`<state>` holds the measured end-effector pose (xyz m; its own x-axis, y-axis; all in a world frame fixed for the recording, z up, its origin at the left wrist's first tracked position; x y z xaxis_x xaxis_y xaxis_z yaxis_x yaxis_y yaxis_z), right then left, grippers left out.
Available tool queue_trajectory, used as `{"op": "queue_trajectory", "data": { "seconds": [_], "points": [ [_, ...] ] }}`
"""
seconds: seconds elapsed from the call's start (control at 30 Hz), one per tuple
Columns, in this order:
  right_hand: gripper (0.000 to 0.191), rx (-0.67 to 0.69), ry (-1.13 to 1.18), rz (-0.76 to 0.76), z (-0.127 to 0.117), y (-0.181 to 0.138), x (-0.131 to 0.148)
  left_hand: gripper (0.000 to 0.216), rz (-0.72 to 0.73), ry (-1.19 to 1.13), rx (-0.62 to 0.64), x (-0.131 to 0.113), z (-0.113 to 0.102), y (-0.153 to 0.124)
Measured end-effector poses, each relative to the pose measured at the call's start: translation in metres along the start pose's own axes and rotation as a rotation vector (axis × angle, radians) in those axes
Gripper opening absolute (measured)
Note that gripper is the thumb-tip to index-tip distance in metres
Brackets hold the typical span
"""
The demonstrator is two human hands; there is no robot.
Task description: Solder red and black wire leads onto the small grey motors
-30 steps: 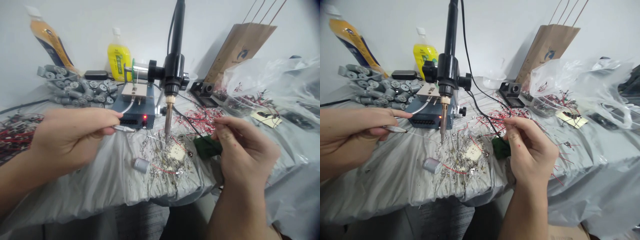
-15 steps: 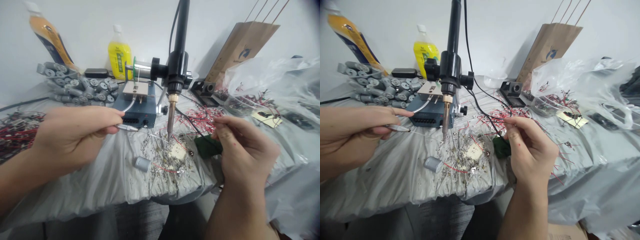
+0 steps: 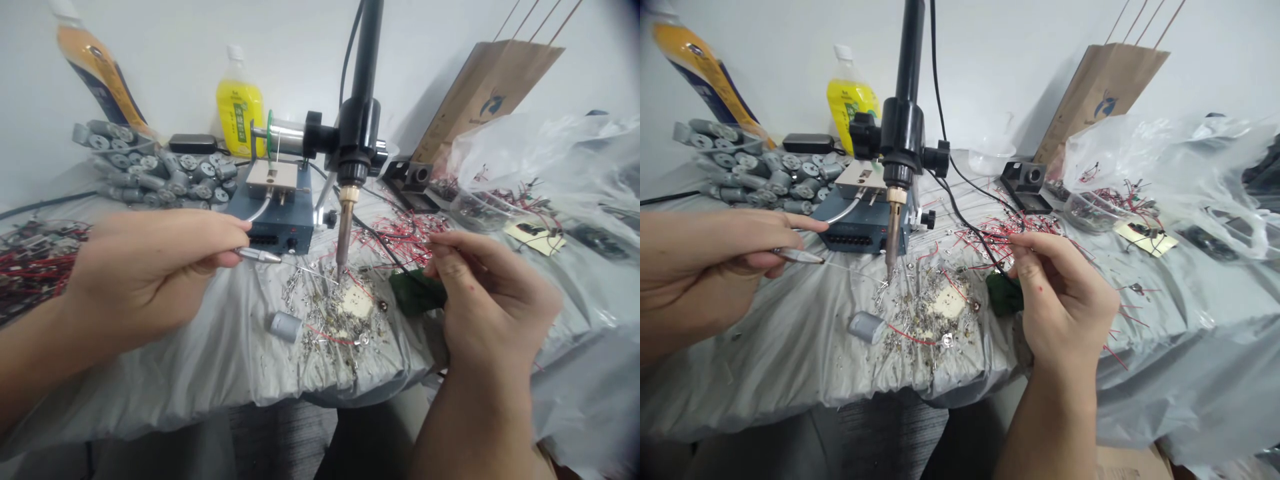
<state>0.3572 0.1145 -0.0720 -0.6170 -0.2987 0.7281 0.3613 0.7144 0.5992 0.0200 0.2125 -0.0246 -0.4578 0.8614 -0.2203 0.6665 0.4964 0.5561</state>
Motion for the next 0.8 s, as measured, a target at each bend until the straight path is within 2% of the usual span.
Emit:
{"op": "queue_trajectory", "data": {
  "seconds": [0.33,0.53,0.8],
  "points": [
    [0.010,-0.012,0.016,-0.026,-0.0005,0.0013,0.0020,0.018,0.027,0.024,-0.006,-0.0016,-0.0010,-0.0003],
    [0.010,-0.014,0.016,-0.014,-0.0010,0.0013,0.0010,0.019,-0.064,-0.015,0.034,0.0041,-0.0002,-0.0015],
    [0.009,-0.017,0.023,-0.035,-0.0001,0.0029,0.0023,0.021,-0.130,-0.029,-0.019,0.0057,-0.0045,-0.0013]
  ]
}}
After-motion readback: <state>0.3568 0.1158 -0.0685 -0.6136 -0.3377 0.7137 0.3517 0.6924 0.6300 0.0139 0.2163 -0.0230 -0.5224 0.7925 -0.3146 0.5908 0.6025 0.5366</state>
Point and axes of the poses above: each hand's wrist, its own y-axis towards the middle knuckle, its own z-axis out of the palm, x = y × z, the point moved 8 cm from there along y, towards the middle knuckle, and after that the axes turned 13 degrees about x, right-handed, at the moved point
